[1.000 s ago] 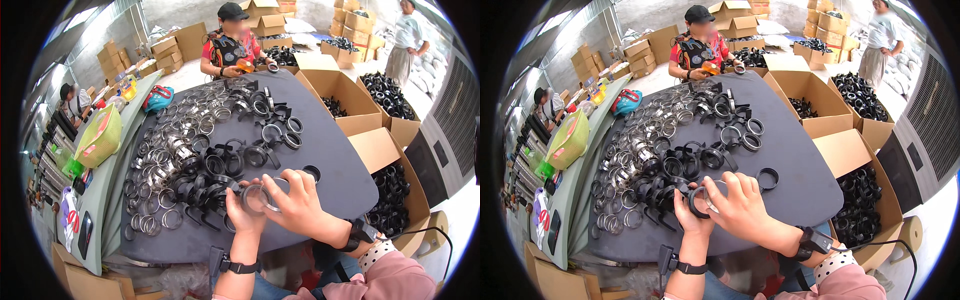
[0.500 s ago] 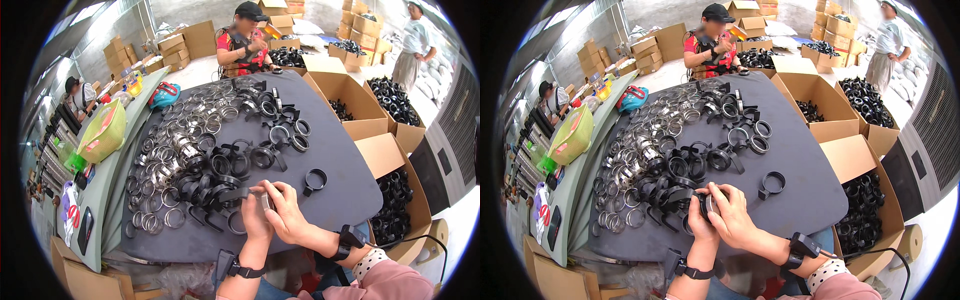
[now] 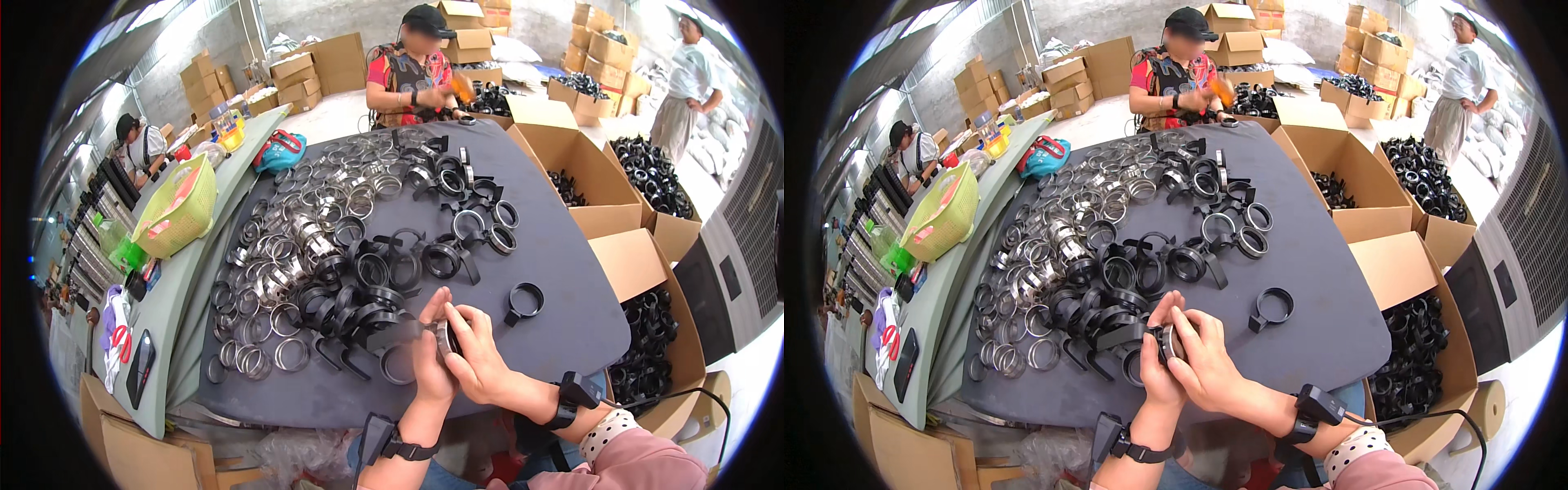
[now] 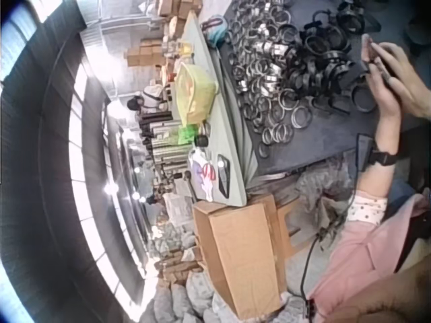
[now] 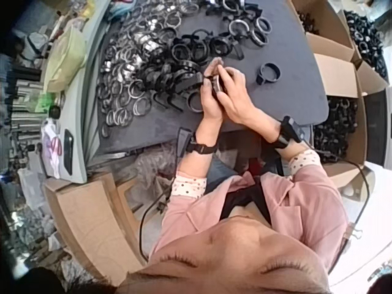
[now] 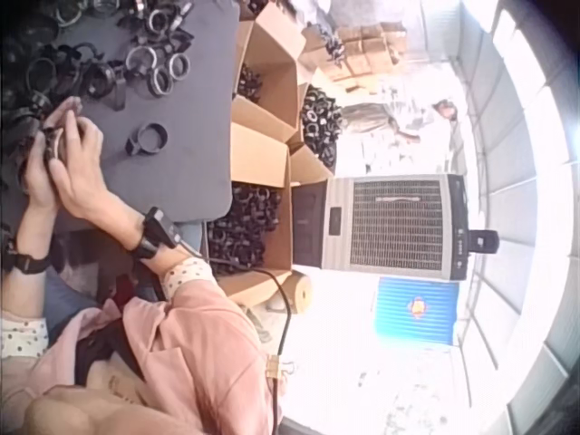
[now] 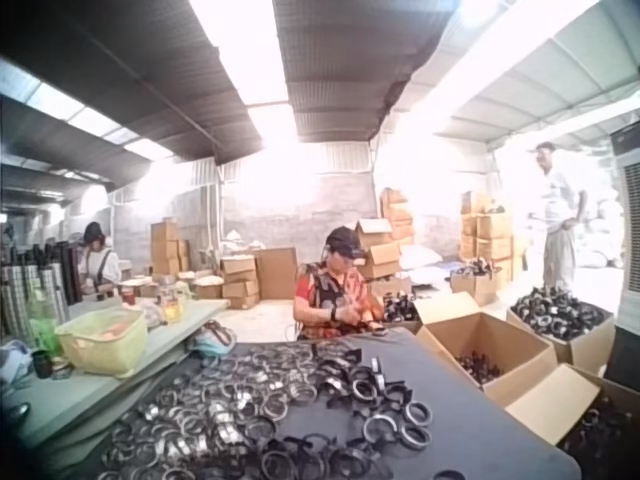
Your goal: The recorder is assembling circular metal rings into plastic holders at a workbench.
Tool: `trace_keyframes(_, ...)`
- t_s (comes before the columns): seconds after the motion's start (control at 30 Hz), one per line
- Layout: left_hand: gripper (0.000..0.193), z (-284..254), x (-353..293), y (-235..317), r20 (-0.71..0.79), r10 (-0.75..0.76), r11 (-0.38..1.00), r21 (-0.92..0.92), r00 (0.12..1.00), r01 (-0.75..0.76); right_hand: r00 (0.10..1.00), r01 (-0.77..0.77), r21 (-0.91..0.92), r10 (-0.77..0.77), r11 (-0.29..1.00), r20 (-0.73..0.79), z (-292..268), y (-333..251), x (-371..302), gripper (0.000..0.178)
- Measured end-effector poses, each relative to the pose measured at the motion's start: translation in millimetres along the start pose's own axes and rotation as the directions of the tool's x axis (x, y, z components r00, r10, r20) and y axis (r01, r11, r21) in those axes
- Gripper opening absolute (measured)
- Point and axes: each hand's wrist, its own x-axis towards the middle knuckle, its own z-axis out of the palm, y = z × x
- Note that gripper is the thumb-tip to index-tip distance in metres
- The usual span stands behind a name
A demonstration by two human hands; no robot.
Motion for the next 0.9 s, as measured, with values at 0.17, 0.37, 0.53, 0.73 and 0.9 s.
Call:
trace_keyframes(0.17,0.069,-1.0,-3.2,5.2,0.058,0.006,0.996,0.091,0.998,-0.011,0.998,0.049,0.009,-0.049,0.999,0.029,-4.4,-3.0,-1.0,0.068)
trace_keyframes(0.37,0.072,0.4,-7.0,10.8,0.095,0.012,0.984,0.177,0.995,-0.028,0.998,0.059,0.090,-0.060,0.994,0.015,-2.6,-4.9,-6.1,0.071)
trace_keyframes(0.53,0.063,-1.6,-5.9,9.7,0.034,0.027,0.976,0.216,0.999,-0.033,0.997,0.075,0.040,-0.076,0.996,0.010,4.4,-2.9,-3.4,0.071)
trace_keyframes(0.73,0.053,0.8,-4.9,1.3,-0.190,0.030,0.970,0.241,0.981,0.017,0.984,0.129,-0.193,-0.150,0.973,-0.098,4.6,8.7,6.2,0.064)
trace_keyframes(0.9,0.043,2.5,3.5,8.7,-0.272,-0.112,0.993,-0.072,0.956,0.095,0.963,-0.123,0.145,0.153,0.982,-0.220,-21.4,11.1,16.7,0.046)
